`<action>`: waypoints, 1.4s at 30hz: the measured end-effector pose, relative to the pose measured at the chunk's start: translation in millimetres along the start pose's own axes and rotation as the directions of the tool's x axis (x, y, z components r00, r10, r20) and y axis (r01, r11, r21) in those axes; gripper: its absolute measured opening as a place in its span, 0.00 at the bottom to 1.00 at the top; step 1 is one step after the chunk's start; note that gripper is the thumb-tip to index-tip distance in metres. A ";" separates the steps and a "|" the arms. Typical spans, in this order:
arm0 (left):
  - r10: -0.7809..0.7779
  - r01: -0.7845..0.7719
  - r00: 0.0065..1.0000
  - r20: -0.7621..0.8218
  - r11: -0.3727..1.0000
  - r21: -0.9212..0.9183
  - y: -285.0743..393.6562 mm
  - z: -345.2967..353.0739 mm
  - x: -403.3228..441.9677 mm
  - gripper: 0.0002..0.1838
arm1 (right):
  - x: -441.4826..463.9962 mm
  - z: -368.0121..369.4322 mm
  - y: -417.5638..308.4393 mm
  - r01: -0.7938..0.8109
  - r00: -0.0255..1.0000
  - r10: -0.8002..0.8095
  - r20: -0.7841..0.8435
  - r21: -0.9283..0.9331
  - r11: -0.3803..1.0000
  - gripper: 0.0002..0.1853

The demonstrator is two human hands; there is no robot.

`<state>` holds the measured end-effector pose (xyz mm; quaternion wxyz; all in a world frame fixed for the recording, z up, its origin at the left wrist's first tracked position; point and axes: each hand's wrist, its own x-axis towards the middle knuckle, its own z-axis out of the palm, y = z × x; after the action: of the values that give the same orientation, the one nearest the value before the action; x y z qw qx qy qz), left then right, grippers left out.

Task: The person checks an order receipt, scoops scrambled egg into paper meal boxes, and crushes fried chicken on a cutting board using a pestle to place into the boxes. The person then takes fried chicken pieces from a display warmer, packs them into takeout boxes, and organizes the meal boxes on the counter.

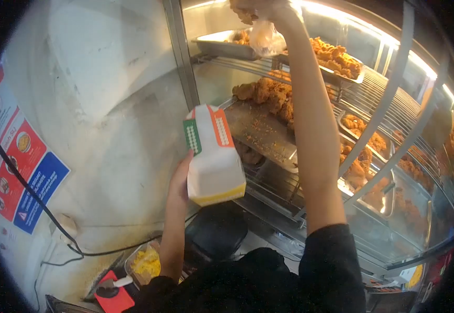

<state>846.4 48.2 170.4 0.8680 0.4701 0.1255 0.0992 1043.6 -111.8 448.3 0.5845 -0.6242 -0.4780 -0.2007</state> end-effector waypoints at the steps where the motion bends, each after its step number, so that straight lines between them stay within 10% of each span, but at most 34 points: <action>1: 0.018 -0.017 1.000 0.015 1.000 -0.018 -1.0 -0.2 3.8 0.20 | -29.9 13.9 -35.5 -0.079 0.995 0.073 -0.072 -0.080 0.994 0.15; 8: 0.132 -0.128 0.991 -0.032 0.988 0.084 13.9 7.9 -7.1 0.21 | -195.0 74.7 -28.9 -0.304 0.862 0.350 0.366 -0.177 0.936 0.13; 14: 0.224 -0.216 0.965 -0.136 0.974 0.067 5.8 11.7 -15.6 0.20 | -211.2 69.9 -16.7 -0.121 0.648 0.213 0.732 -0.178 0.977 0.16; 20: 0.260 -0.255 0.959 -0.116 0.965 0.054 -0.6 10.9 -24.5 0.20 | -202.1 56.7 -21.1 -0.473 0.705 0.412 0.578 -0.049 0.879 0.19; 23: 0.284 -0.283 0.954 -0.098 0.959 0.023 -4.8 6.7 -26.8 0.19 | -201.0 71.4 -22.4 -0.415 0.843 0.510 0.171 -0.396 0.819 0.19; 26: 0.378 -0.367 0.918 -0.121 0.924 0.103 -13.8 6.5 -31.7 0.18 | -211.0 82.1 -15.2 -0.427 0.741 0.622 0.253 -0.537 0.728 0.22; 32: 0.460 -0.426 0.866 -0.193 0.883 0.196 -32.9 -12.0 -41.1 0.19 | -249.6 103.8 19.0 -0.477 0.818 0.480 0.317 -0.093 0.874 0.17; 37: 0.318 -0.292 0.876 -0.362 0.948 0.127 -48.4 -25.8 -69.7 0.30 | -254.7 103.2 29.2 -0.311 0.667 0.385 0.638 -0.232 0.922 0.17; 42: 0.153 -0.116 0.824 -0.545 0.988 0.102 -64.0 -27.8 -135.2 0.29 | -276.7 122.8 46.3 -0.366 0.599 0.119 0.792 0.138 0.920 0.13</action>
<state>713.0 -3.4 118.9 0.7703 0.4570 0.3395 0.2873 916.4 -92.4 170.4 0.4299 -0.6174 -0.6142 0.2385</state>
